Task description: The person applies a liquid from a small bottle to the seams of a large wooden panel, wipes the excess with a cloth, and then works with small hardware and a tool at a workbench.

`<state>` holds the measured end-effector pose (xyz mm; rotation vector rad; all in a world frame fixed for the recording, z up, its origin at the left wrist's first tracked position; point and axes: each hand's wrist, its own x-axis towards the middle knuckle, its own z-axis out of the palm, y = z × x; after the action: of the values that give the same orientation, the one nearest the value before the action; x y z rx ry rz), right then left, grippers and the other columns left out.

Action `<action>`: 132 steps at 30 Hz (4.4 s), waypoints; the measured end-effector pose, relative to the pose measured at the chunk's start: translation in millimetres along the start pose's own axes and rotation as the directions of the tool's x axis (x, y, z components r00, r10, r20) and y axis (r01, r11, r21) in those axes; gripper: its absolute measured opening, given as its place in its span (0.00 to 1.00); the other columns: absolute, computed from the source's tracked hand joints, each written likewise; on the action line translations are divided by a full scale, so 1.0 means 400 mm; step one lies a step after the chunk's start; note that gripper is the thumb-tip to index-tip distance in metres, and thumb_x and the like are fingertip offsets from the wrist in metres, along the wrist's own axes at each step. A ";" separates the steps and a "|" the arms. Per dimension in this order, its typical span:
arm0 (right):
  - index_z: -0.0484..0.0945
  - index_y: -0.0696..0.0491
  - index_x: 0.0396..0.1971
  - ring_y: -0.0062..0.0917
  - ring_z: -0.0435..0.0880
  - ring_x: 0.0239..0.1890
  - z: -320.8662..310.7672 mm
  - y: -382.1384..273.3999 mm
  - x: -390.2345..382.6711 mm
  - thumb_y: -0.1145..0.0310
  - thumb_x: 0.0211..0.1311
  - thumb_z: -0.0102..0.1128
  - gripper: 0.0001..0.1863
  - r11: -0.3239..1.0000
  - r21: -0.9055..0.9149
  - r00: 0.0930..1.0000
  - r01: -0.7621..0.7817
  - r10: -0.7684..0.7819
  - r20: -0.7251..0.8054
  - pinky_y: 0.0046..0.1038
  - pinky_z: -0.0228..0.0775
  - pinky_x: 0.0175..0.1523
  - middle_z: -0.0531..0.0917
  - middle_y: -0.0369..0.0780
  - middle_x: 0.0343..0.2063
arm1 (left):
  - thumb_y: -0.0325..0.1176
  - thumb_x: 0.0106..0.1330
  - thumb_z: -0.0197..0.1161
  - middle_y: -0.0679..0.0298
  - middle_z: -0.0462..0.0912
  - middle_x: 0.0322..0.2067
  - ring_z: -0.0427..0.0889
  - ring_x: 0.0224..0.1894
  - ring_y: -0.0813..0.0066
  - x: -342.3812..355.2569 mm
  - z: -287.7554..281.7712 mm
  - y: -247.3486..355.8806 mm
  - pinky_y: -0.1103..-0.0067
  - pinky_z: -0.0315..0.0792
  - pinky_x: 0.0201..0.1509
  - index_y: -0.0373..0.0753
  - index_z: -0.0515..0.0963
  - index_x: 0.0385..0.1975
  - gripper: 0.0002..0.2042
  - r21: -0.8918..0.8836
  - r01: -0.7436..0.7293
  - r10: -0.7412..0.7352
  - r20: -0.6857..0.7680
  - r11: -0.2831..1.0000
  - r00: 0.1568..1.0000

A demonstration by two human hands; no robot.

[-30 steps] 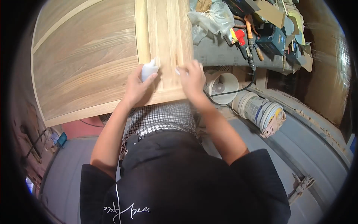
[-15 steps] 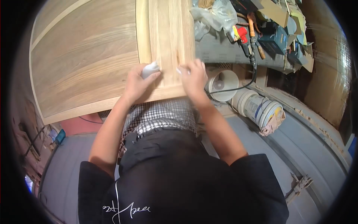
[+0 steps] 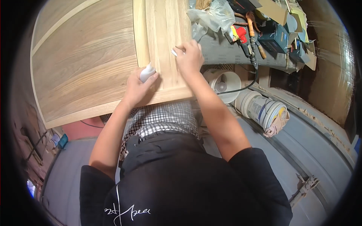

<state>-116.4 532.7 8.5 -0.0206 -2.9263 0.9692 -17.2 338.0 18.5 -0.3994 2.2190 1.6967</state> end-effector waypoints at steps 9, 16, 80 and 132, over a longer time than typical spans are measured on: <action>0.82 0.57 0.28 0.25 0.76 0.28 -0.112 0.069 -0.086 0.69 0.55 0.75 0.10 0.898 0.395 0.973 -0.195 0.229 -0.039 0.27 0.70 0.37 0.78 0.39 0.28 | 0.37 0.62 0.65 0.57 0.75 0.62 0.63 0.73 0.56 -0.026 0.075 0.088 0.53 0.51 0.78 0.40 0.76 0.48 0.16 0.593 -0.605 0.463 0.395 0.531 0.793; 0.83 0.58 0.30 0.19 0.73 0.28 -0.178 0.140 -0.202 0.69 0.58 0.74 0.09 0.865 0.399 0.945 -0.304 0.328 0.008 0.24 0.69 0.37 0.77 0.36 0.28 | 0.35 0.60 0.64 0.60 0.72 0.66 0.58 0.76 0.55 0.026 0.103 0.090 0.45 0.40 0.79 0.37 0.76 0.50 0.18 0.683 -0.632 0.473 0.448 0.365 0.758; 0.71 0.57 0.51 0.21 0.74 0.35 -0.248 0.148 -0.274 0.62 0.80 0.39 0.15 -0.525 0.413 0.540 -0.745 -0.110 0.835 0.19 0.65 0.22 0.71 0.36 0.32 | 0.44 0.62 0.61 0.57 0.77 0.58 0.67 0.71 0.58 -0.005 0.049 0.120 0.50 0.46 0.79 0.40 0.73 0.57 0.25 0.449 -0.797 0.517 0.606 0.404 0.604; 0.78 0.54 0.41 0.48 0.84 0.45 -0.340 -0.079 1.243 0.73 0.57 0.64 0.12 0.883 0.009 0.859 0.469 -0.458 0.226 0.43 0.74 0.49 0.85 0.50 0.38 | 0.35 0.67 0.62 0.40 0.61 0.69 0.60 0.71 0.40 0.016 -0.045 0.220 0.56 0.53 0.75 0.29 0.62 0.68 0.32 0.409 0.382 0.134 -0.808 0.829 0.574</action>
<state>-604.1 603.7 161.9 0.8056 -2.9159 0.8632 -60.4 343.0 97.4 -1.3793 3.0441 0.7022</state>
